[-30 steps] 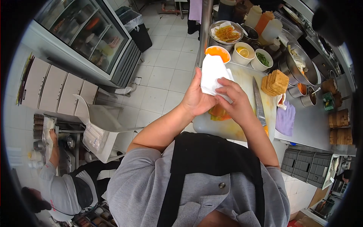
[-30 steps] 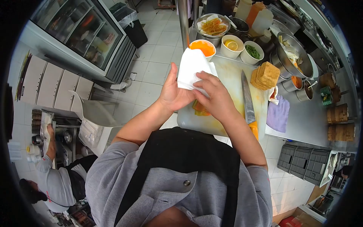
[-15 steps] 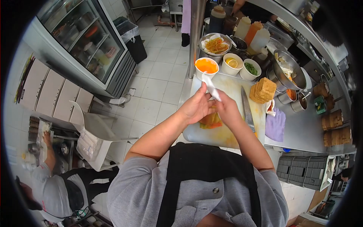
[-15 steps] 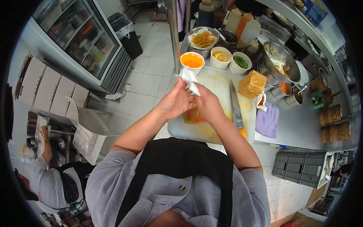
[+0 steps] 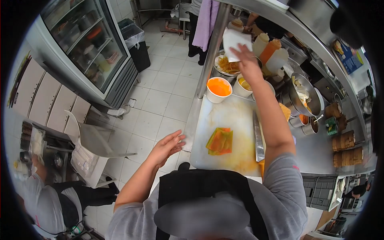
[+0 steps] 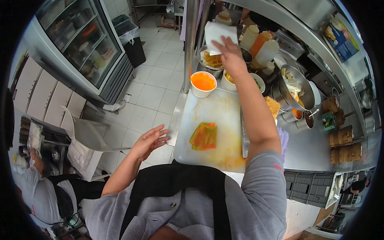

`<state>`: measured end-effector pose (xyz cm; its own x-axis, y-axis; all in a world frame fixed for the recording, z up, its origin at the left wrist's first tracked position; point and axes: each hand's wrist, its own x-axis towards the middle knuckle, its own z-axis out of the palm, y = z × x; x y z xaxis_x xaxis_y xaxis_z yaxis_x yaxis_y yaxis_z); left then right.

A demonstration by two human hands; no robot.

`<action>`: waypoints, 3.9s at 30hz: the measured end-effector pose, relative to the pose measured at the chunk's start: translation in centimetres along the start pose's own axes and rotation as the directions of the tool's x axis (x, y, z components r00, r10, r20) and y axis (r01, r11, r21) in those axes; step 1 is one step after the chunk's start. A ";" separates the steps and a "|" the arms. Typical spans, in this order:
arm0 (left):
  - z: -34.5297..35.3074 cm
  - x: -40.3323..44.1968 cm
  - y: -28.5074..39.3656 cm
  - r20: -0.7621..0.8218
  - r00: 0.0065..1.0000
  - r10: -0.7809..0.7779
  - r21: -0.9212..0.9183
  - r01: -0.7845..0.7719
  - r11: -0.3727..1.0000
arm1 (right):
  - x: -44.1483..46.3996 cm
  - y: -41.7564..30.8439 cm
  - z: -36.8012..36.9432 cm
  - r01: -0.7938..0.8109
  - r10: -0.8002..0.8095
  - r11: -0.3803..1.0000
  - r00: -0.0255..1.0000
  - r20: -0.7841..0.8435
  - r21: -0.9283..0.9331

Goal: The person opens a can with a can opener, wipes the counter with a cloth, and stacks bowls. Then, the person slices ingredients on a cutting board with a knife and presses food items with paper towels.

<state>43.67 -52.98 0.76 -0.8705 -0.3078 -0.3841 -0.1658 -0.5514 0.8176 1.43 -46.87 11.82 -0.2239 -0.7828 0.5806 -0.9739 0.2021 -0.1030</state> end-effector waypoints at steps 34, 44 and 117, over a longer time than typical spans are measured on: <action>0.6 19.8 15.1 -0.058 0.860 0.508 0.452 -0.431 0.781 | 2.9 1.4 2.7 -0.199 0.224 0.974 0.809 0.543 -0.105; 7.5 31.6 20.5 0.514 0.510 0.690 0.737 -0.674 -0.050 | 1.6 -0.1 2.3 -0.469 0.312 0.876 0.731 0.607 0.115; 9.1 11.0 -1.7 -0.017 0.995 0.099 0.904 -0.027 0.427 | -33.5 -12.6 -9.9 -0.680 0.705 0.707 0.699 0.120 -0.195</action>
<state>30.17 -48.35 -0.88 -0.8748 -0.3735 -0.3085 -0.4658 0.4736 0.7475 21.57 -17.35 1.62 -0.8475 -0.4752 0.2366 -0.5293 0.7899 -0.3097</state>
